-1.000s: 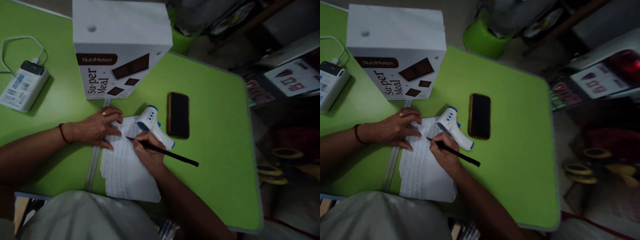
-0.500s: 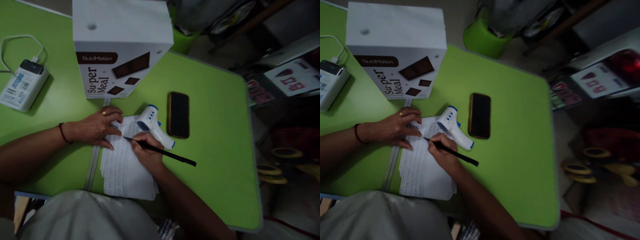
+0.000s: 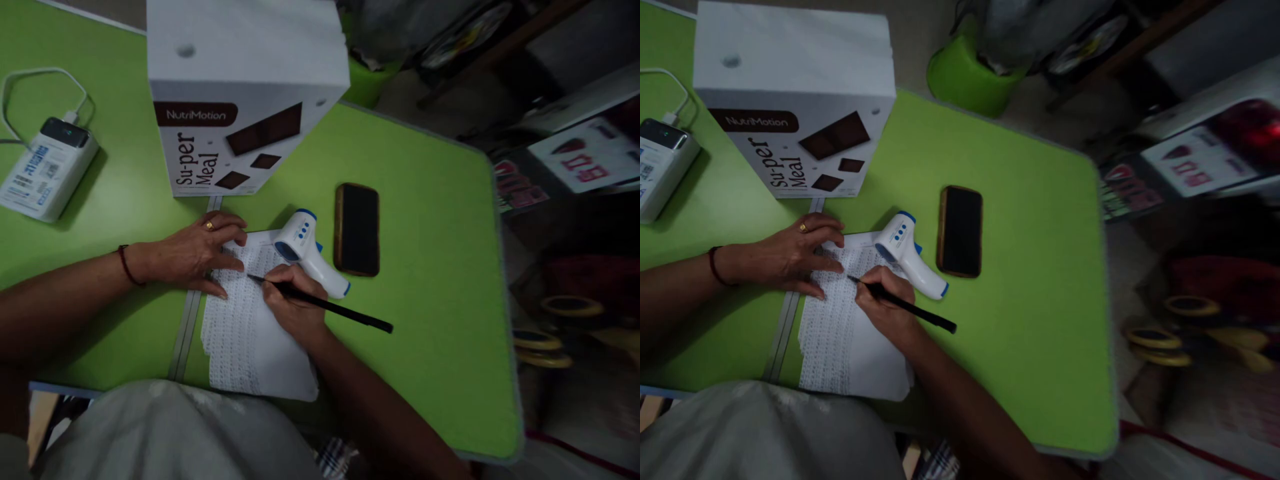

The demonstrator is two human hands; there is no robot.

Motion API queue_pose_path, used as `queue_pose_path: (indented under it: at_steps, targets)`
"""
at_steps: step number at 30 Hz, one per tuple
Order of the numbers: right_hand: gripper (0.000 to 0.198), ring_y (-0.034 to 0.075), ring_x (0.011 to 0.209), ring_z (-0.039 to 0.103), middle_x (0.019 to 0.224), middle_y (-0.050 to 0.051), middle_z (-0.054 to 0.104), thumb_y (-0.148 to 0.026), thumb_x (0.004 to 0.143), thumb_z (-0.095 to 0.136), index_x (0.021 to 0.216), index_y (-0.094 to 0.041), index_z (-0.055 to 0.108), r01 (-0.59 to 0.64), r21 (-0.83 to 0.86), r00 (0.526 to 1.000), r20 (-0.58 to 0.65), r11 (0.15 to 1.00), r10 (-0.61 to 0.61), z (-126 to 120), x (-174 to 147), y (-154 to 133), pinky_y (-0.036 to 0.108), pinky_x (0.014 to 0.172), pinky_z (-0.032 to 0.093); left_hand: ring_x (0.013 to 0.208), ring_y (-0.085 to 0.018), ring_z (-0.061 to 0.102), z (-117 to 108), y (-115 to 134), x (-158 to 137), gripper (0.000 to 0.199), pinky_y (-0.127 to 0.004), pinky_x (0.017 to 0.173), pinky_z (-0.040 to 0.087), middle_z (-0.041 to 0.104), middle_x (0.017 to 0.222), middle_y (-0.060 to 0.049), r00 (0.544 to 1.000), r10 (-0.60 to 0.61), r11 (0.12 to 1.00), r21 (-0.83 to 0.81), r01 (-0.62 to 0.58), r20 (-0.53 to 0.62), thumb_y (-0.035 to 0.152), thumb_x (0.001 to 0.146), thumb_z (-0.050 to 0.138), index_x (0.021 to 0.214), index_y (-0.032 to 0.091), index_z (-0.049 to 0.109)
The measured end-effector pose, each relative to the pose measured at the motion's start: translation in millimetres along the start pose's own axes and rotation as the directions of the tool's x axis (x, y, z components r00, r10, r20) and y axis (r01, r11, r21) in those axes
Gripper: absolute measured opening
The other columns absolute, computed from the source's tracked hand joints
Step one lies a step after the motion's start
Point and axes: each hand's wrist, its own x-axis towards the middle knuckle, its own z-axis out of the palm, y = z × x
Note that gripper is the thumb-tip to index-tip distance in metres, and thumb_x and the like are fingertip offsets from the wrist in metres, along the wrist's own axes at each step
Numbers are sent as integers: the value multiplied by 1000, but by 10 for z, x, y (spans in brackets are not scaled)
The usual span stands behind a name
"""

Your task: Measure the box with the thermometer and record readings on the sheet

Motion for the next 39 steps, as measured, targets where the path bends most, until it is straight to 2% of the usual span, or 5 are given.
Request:
queue_pose_path:
  at_steps: [10,17,32,39]
  targets:
    - [16,10,50,52,58,-8,57,-10,74,60,68,-24,55,28,-11,1000,13,1000,-28,-10,29,-45,25,49,44,128,-37,45,14,-8,-1,50,-53,107,41,56,120,-16,1000,19,1000,10,-19,-20,63,86,64,108,20,72]
    - [19,9,50,52,59,-8,57,-7,73,59,68,-24,55,28,-6,999,-36,1000,-29,-4,13,-25,23,50,44,127,-37,45,10,-8,-10,51,-54,108,41,56,122,-16,1000,13,1000,2,-13,-17,64,84,65,109,20,72]
    - [18,9,48,49,56,-8,55,-9,74,59,67,-24,53,29,-6,999,-14,1000,-29,-10,9,-40,23,47,41,127,-37,45,1,-2,-7,49,-53,107,41,56,121,-16,999,24,1000,12,-23,-23,63,86,64,109,20,71]
    - [18,10,50,53,57,-7,56,-9,74,57,65,-24,52,15,-40,998,-61,999,-17,-6,45,-90,25,50,46,126,-37,46,14,-14,-10,50,-53,106,42,56,120,-16,999,27,1000,15,-27,-33,63,86,64,109,19,71]
